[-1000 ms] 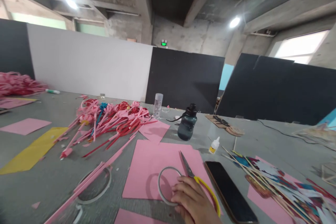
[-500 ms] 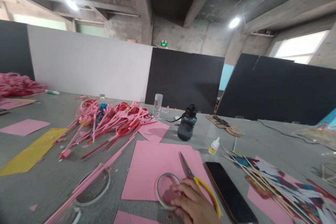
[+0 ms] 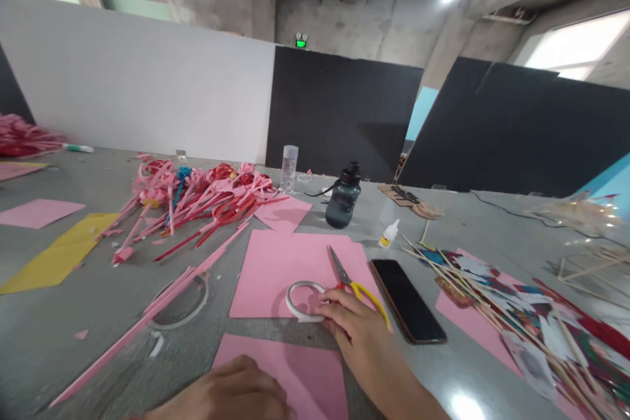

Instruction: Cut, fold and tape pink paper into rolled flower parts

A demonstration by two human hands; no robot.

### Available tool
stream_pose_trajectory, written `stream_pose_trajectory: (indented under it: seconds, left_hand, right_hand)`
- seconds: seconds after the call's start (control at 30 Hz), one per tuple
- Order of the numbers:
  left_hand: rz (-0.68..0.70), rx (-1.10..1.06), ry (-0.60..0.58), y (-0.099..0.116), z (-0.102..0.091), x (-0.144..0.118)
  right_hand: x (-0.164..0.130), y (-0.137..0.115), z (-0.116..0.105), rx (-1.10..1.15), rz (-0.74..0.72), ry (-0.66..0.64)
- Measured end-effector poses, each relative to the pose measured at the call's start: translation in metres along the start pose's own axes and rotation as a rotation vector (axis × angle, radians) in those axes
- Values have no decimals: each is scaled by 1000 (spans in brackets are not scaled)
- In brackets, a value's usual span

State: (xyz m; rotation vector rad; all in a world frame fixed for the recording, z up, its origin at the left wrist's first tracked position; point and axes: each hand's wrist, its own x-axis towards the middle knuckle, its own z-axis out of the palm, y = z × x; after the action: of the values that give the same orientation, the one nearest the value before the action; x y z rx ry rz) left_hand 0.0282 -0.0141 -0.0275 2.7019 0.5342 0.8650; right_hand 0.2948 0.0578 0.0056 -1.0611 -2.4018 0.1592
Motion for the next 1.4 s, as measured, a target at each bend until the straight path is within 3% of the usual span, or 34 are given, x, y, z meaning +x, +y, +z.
stream_pose_trajectory:
  seconds: [0.1,0.2,0.3,0.57,0.9,1.1,1.4]
  left_hand:
    - [-37,-39,38,4,2,3]
    - [27,27,68,11,1,3]
    - [94,116,7,19,-6,1]
    - [-13,56,-122,33,-21,3]
    - [-40,33,-141,32,-20,1]
    - [-22,11,-90,31,-20,0]
    - [-111,30,-106,29,-20,-1]
  right_hand:
    - [-1,0,1,-6,-3,-16]
    - [0,-2,-1,11,13,-26]
    - [1,-4,-2,39,38,-7]
    - [2,-3,-2,44,146,-15]
    - [0,2,0,25,178,-60]
    - [1,3,-1,23,179,-74]
    - [1,6,-1,74,191,74]
